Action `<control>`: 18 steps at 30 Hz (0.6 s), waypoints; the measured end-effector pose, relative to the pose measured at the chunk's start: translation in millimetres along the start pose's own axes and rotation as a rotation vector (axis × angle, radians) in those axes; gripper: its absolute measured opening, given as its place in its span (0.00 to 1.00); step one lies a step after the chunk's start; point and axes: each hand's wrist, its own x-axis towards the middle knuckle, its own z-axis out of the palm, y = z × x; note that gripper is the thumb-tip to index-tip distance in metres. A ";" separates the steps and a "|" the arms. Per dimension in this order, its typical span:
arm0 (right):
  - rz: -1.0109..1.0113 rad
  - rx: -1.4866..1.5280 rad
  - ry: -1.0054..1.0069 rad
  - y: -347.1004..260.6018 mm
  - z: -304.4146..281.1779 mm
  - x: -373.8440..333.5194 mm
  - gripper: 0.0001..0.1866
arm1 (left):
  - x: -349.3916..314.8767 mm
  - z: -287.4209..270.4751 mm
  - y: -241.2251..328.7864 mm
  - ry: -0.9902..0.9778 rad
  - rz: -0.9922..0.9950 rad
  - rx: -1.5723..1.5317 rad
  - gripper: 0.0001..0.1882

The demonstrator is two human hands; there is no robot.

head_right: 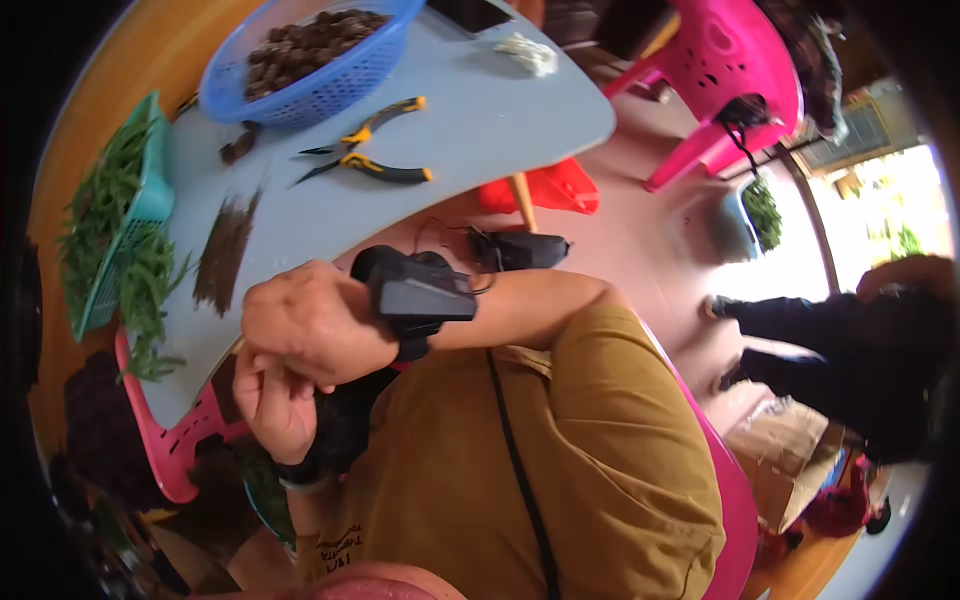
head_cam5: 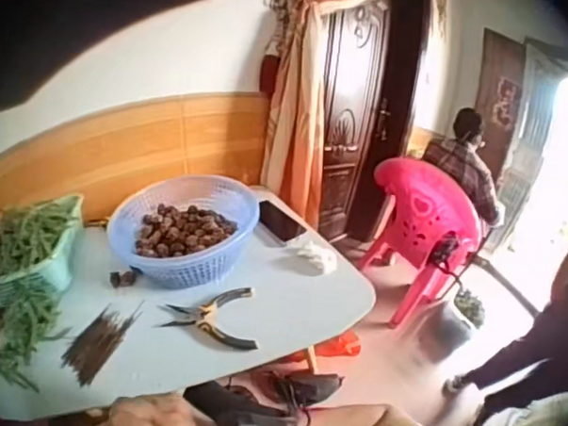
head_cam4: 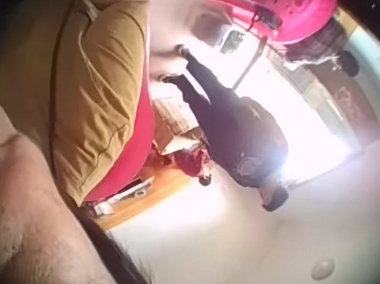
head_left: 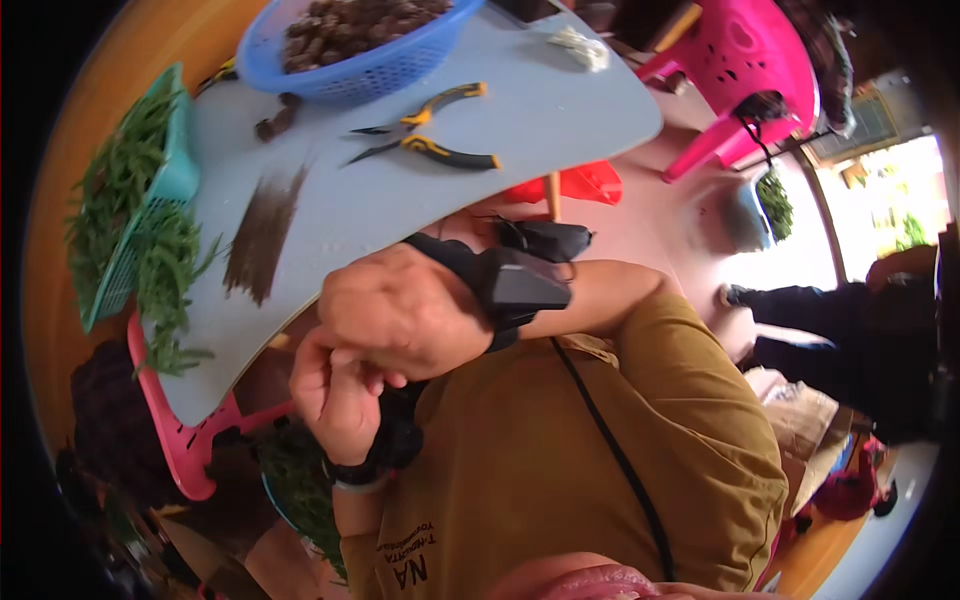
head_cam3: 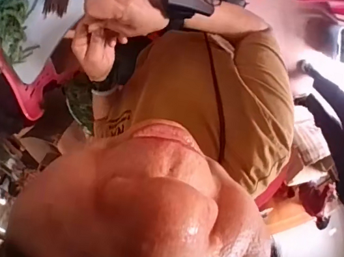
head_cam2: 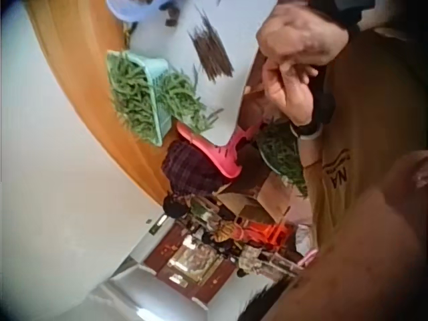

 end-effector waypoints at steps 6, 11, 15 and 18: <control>0.293 -0.285 -0.094 10.9 -44.0 -4.2 0.16 | 6.5 5.1 4.9 0.086 0.041 -0.101 0.11; 0.339 -0.931 -0.255 48.1 -106.5 -17.5 0.28 | 11.2 5.5 21.1 0.100 0.081 -0.130 0.12; 0.377 -0.924 -0.437 69.6 -119.5 -17.8 0.28 | 6.0 5.9 18.7 0.134 0.106 -0.312 0.11; 0.448 -0.905 -0.585 77.7 -117.5 -11.4 0.25 | 5.7 9.3 21.6 0.090 0.131 -0.342 0.11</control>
